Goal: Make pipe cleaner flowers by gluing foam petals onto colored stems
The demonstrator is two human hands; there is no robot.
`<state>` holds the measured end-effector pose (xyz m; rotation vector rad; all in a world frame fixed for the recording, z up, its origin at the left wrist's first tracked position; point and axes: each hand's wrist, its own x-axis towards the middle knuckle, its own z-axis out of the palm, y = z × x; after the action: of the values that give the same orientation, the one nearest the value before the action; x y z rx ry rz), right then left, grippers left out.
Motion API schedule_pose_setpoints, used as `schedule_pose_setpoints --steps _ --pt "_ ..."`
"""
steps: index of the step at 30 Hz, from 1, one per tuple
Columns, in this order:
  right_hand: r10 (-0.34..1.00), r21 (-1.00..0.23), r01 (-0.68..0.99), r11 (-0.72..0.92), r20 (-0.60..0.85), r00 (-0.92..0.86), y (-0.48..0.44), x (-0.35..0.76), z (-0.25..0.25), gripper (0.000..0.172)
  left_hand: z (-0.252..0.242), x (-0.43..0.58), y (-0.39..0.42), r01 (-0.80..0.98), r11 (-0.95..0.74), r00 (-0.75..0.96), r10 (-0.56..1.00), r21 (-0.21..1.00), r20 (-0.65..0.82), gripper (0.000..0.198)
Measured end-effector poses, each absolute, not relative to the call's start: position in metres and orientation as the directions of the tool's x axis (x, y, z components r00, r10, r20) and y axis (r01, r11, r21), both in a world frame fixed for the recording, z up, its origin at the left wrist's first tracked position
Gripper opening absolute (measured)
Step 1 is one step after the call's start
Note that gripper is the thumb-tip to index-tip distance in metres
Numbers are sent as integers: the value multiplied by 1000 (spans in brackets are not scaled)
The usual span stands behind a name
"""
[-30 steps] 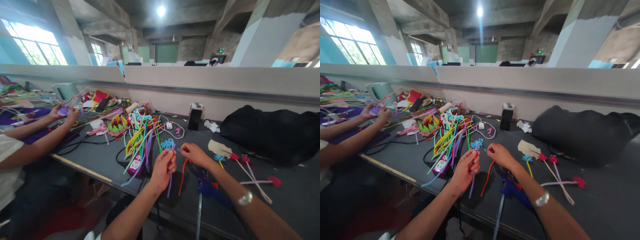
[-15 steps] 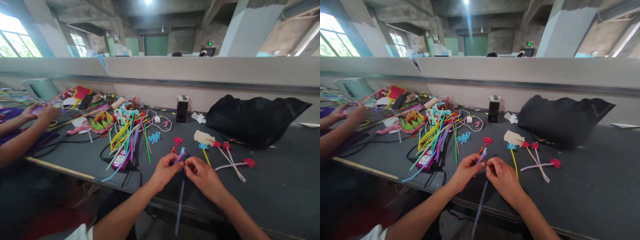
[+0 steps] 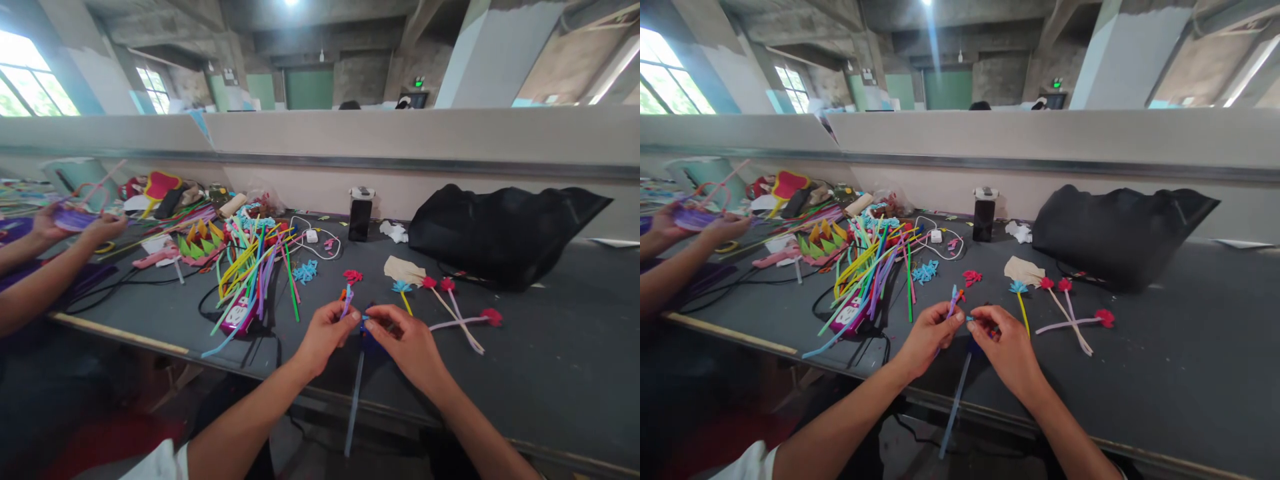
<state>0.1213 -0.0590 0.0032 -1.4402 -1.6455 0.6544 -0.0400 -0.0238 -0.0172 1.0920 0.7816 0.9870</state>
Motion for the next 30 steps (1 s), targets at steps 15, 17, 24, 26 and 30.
schedule_pose_setpoints --steps 15,17,24,26,30 --pt "947 -835 507 212 304 104 -53 129 -1 27 -10 -41 -26 -283 223 428 900 933 -86 27" --pt "941 -814 535 226 325 97 -52 128 -3 26 -10 -41 -26 -280 214 417 905 936 -82 25" --pt "955 -575 783 238 284 -81 -23 126 -12 22 -10 -45 -24 -356 162 345 938 920 -31 22" --pt "956 -505 821 266 244 -160 -9 125 -11 20 -9 -45 -26 -383 169 376 926 908 -14 23" --pt "941 -459 821 339 166 -296 21 120 -4 19 -5 -47 -28 -428 191 427 904 883 11 23"
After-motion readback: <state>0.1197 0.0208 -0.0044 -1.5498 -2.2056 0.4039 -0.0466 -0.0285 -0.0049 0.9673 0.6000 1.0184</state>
